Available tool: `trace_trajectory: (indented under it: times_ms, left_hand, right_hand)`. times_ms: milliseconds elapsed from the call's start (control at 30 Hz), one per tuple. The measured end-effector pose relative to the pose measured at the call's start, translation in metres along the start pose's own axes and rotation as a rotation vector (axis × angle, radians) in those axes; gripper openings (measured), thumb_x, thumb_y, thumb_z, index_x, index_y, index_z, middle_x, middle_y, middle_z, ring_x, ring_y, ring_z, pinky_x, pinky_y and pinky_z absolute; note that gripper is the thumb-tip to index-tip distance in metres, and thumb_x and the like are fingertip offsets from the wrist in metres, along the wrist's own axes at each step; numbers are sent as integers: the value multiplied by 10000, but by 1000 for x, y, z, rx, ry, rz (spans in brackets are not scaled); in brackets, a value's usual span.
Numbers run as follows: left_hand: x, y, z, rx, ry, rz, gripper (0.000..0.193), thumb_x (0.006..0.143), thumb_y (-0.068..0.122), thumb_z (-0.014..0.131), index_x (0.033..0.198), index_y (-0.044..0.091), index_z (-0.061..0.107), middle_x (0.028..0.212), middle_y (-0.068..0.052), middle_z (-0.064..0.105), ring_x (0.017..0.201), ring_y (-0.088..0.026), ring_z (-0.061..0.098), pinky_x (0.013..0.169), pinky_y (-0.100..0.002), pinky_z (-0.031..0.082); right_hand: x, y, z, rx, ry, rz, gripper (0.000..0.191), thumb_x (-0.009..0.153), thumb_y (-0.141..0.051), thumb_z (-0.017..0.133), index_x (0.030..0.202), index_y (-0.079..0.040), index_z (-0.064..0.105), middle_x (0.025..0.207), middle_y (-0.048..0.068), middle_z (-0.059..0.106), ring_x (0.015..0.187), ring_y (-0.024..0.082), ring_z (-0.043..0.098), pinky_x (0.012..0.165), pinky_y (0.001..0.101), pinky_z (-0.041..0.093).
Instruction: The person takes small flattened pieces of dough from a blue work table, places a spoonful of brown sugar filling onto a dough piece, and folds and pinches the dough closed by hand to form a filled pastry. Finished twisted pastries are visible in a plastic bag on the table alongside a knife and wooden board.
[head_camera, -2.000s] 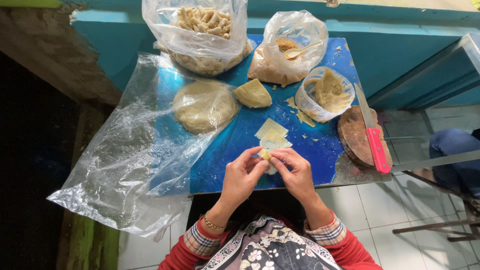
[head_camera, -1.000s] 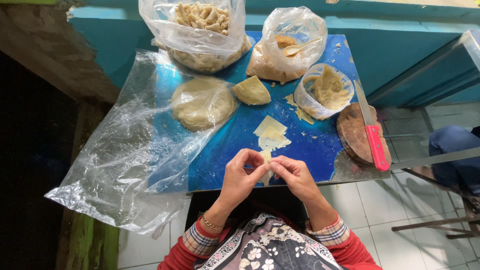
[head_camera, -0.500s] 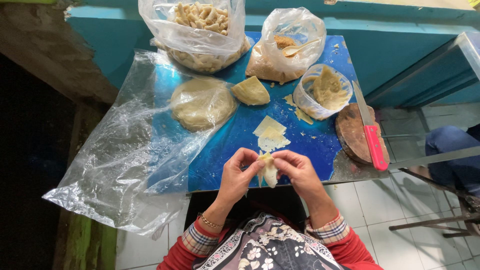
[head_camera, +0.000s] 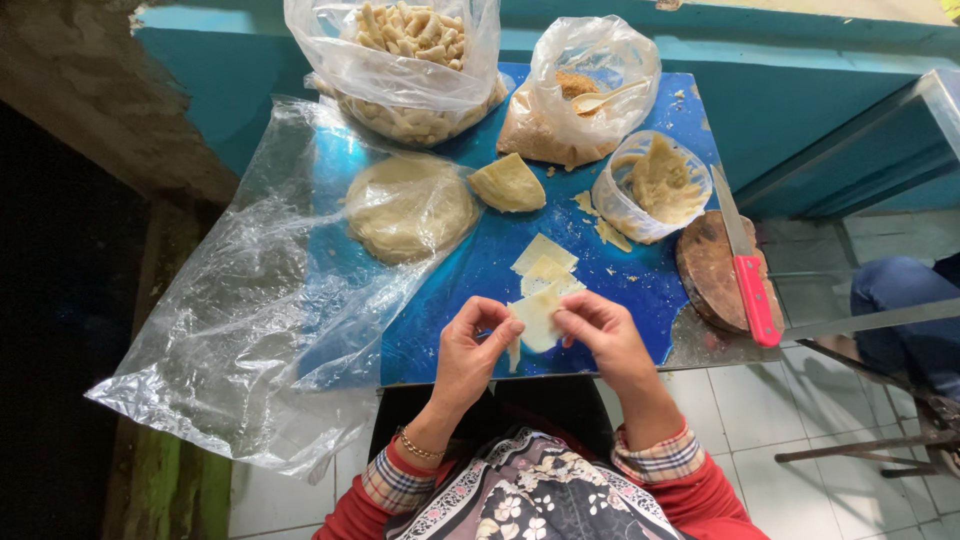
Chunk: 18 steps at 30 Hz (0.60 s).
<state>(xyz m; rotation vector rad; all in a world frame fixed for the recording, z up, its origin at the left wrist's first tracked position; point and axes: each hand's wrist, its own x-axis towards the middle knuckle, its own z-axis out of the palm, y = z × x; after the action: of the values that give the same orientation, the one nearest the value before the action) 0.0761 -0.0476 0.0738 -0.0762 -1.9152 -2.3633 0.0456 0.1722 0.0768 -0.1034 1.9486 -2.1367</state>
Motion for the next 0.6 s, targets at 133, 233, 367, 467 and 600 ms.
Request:
trace_trajectory:
  times_ms: [133,233,367,467,600]
  left_hand:
    - [3,-5,-9,-95,40,12,134,934,108,766,955,39,653,883,16,681,814,-49,624,727,-210,517]
    - [4,-7,-10,-148,75,-14,134,939,105,757,960,42,641,891,16,674,813,-51,626,721,-213,522]
    - [7,-8,-8,-144,81,-5,132,943,93,759,965,38,642,899,6,674,823,-54,628,733,-216,525]
    - [7,-9,-10,-174,83,-24,126,945,88,754,966,39,640,899,3,680,816,-57,633,726,-217,523]
    - [7,-11,-11,-180,82,-29,132,943,84,755,971,37,635,915,6,677,840,-53,639,745,-215,532]
  right_hand:
    - [7,-22,-20,-22,155,-98,126,981,-110,696,1069,-26,726,939,24,726,811,96,639,719,254,515]
    - [10,-48,-21,-333,298,-320,120,985,-98,691,1089,-46,719,968,19,732,849,94,647,748,265,517]
    - [9,-60,6,-991,266,-649,118,910,-56,712,1028,-60,716,964,60,729,874,213,675,766,355,550]
    - [2,-55,25,-1209,184,-732,132,867,-59,733,996,-78,722,952,66,721,868,270,671,760,384,545]
    - [-9,-43,40,-1293,169,-729,150,867,-98,757,1013,-92,729,962,42,712,850,254,666,710,386,514]
